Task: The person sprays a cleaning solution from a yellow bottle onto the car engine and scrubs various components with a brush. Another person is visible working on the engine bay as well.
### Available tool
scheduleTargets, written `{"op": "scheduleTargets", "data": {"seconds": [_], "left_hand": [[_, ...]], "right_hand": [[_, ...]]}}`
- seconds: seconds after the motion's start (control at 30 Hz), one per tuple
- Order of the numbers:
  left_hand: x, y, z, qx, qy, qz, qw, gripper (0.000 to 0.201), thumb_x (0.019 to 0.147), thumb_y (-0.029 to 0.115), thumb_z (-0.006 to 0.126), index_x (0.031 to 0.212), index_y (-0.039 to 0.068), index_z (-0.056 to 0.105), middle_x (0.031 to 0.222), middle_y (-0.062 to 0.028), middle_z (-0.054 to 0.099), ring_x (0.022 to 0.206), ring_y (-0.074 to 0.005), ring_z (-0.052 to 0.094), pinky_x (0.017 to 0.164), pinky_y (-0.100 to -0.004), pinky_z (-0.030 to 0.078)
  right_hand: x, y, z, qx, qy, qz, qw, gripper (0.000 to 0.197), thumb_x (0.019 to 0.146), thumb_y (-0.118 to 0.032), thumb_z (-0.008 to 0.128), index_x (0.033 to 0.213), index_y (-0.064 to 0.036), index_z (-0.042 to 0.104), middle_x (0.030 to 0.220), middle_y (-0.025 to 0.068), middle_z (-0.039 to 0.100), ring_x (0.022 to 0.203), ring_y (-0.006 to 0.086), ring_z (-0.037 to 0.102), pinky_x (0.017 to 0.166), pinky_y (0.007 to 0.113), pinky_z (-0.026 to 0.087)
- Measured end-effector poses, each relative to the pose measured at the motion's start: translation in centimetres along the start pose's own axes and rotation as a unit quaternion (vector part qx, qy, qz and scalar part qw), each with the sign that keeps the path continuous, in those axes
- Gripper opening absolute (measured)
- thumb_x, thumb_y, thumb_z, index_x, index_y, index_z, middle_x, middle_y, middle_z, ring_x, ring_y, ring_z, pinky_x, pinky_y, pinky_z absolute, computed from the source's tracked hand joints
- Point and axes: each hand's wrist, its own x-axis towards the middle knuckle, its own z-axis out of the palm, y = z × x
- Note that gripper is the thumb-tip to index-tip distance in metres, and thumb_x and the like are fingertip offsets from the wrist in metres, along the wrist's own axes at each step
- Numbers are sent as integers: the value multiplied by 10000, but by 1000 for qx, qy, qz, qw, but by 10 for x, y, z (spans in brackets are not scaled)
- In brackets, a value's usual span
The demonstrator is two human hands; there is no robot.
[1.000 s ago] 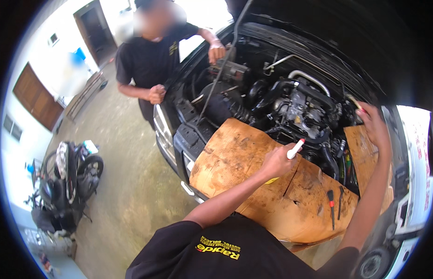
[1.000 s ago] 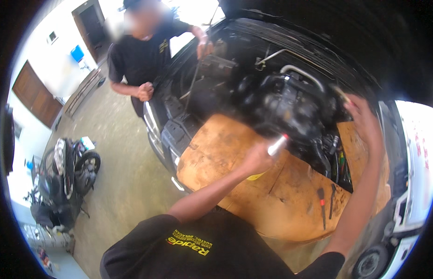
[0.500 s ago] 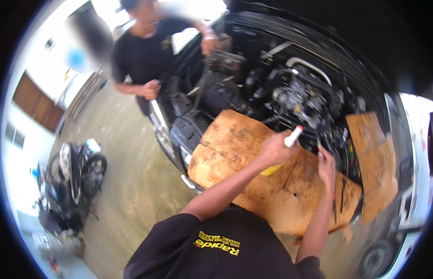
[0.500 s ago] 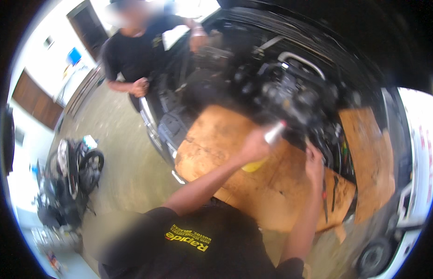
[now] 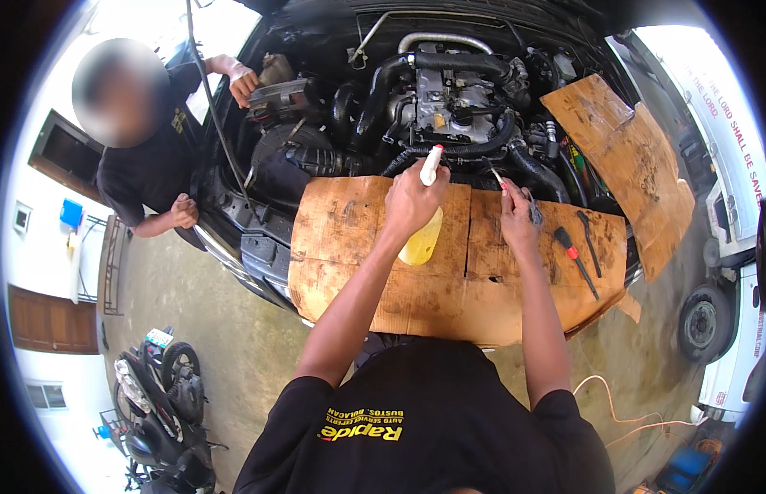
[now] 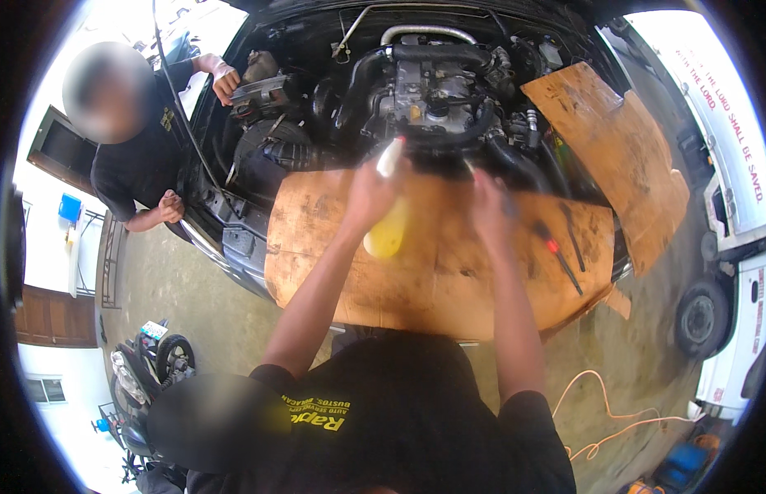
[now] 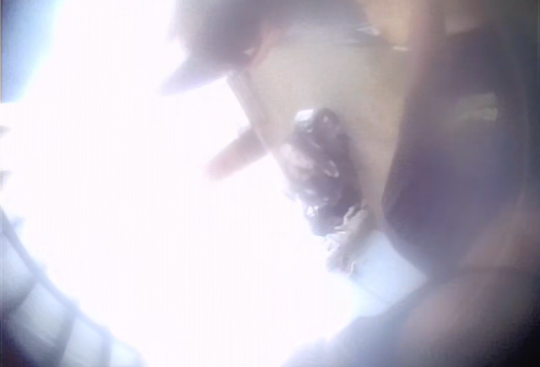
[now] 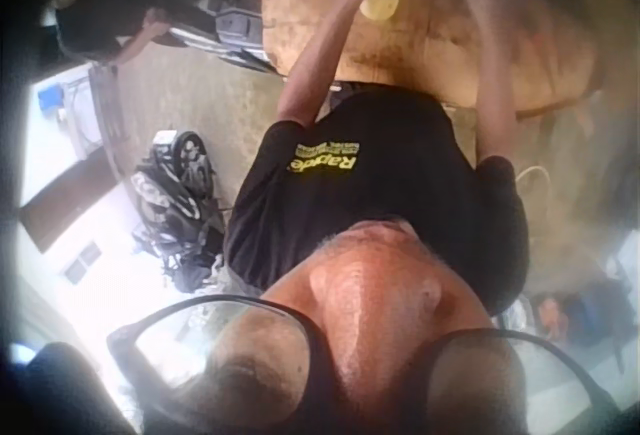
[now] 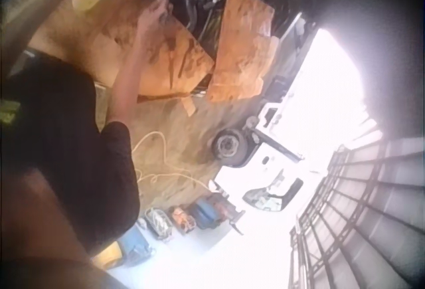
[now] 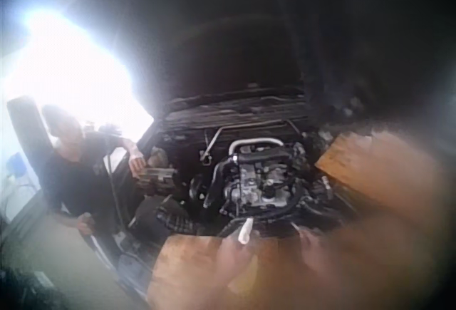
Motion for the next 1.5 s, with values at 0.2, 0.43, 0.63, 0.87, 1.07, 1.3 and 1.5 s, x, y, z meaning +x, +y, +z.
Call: {"op": "scheduleTargets", "data": {"seconds": [0.2,0.43,0.63,0.87,1.07,1.3,1.5], "left_hand": [[0,12,-4,43,6,-34,998,424,1006,476,641,1124,85,753,1040,-258,783,1063,-520,718,912,-595,551],[-6,19,-8,43,17,-51,998,419,1008,482,647,1101,88,754,1020,-248,782,1050,-508,718,894,-588,549],[-9,27,-3,39,-38,-1,999,429,1003,496,665,1107,92,765,971,-237,780,1030,-487,726,884,-571,555],[-5,37,18,131,-65,23,989,425,993,492,683,1083,86,774,934,-239,780,990,-487,734,871,-562,566],[-1,38,20,122,-93,48,987,440,980,512,692,1091,97,785,930,-247,779,962,-498,740,843,-569,576],[-12,41,19,101,-85,68,989,373,986,456,714,1032,91,769,865,-217,770,868,-459,753,791,-530,570],[-11,5,10,-77,-103,93,987,338,1004,362,738,955,31,689,762,-113,716,701,-214,696,711,-405,527]], "right_hand": [[0,-9,-3,14,21,-13,1000,275,1090,-211,643,1316,-118,770,1050,163,772,920,368,742,816,455,599],[-5,-14,-7,59,43,-35,997,281,1091,-200,638,1314,-88,767,1037,246,769,946,433,753,838,506,597],[-9,-3,-5,42,25,-7,999,292,1100,-212,628,1343,-110,755,1106,216,771,951,412,754,897,485,580],[-12,-11,-9,24,93,-29,995,283,1083,-140,641,1331,-64,755,1019,190,774,880,356,714,788,443,583],[-11,-9,-9,31,84,78,993,323,1067,-194,660,1374,-130,734,1052,294,751,992,485,733,866,558,583],[-6,10,-10,70,181,86,977,255,1048,-233,694,1204,-37,746,940,220,760,867,406,744,782,497,578],[59,62,-101,480,-16,454,750,391,910,-456,895,966,-155,651,635,-126,433,452,3,359,403,204,228]]}}
